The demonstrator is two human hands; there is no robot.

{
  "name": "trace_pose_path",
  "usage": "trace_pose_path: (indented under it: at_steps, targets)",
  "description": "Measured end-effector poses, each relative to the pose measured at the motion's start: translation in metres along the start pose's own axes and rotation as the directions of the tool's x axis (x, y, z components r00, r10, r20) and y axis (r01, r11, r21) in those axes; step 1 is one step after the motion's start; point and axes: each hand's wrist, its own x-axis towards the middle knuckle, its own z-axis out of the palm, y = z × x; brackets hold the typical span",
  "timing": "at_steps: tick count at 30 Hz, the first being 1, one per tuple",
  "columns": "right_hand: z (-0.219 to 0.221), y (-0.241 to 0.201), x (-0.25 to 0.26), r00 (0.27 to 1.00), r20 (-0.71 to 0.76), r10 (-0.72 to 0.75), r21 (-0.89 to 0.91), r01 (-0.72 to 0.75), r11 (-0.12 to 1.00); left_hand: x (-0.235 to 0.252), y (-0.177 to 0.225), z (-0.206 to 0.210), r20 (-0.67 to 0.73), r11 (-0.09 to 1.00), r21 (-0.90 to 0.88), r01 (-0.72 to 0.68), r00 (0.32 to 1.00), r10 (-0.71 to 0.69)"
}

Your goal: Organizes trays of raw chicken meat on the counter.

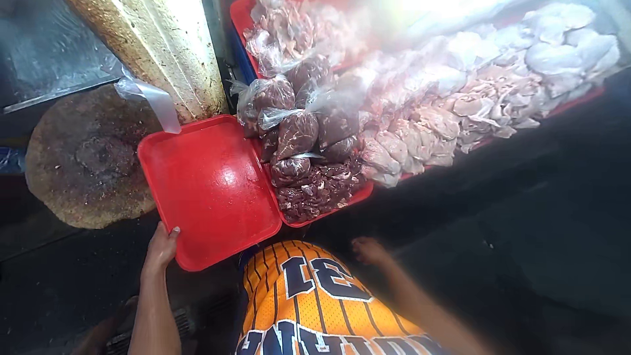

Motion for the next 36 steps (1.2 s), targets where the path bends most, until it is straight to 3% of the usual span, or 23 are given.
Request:
trace_pose_path:
  at_steps: [3,8,13,18,22,26,29,36]
  targets:
    - [-0.002,-0.011,0.007,1.000,0.010,0.000,-0.015,0.000,1.000,0.031,-0.028,0.018,0.059,0.997,-0.073,0.032,0.998,-0.028]
    - [-0.011,-0.035,0.006,1.000,-0.023,-0.009,0.056,0.010,0.998,0.036,-0.025,0.022,0.095,0.997,-0.056,0.052,0.994,-0.046]
    - [-0.012,-0.047,0.005,0.998,-0.050,-0.045,0.077,0.049,0.996,0.036,-0.035,0.032,-0.019,0.941,-0.338,-0.001,1.000,-0.006]
    - [-0.022,-0.029,-0.002,0.995,-0.088,-0.051,0.124,0.062,0.990,0.035,-0.032,0.049,-0.115,0.862,-0.506,0.019,0.989,-0.090]
    - [-0.016,0.008,-0.003,0.993,-0.117,0.022,0.190,0.000,0.982,0.037,-0.025,0.050,-0.030,0.830,-0.550,0.093,0.991,-0.131]
    - [0.013,0.026,0.001,0.999,-0.007,0.043,-0.041,-0.043,0.998,0.039,-0.029,0.048,-0.027,0.813,-0.578,0.071,0.994,-0.106]
    - [0.026,0.001,0.000,0.998,0.057,-0.014,-0.171,0.024,0.985,0.037,-0.030,0.049,-0.027,0.803,-0.591,0.074,0.993,-0.111]
    - [0.007,-0.107,-0.009,0.980,-0.040,-0.193,-0.075,0.190,0.979,0.038,-0.024,0.050,-0.054,0.804,-0.593,0.052,0.993,-0.104]
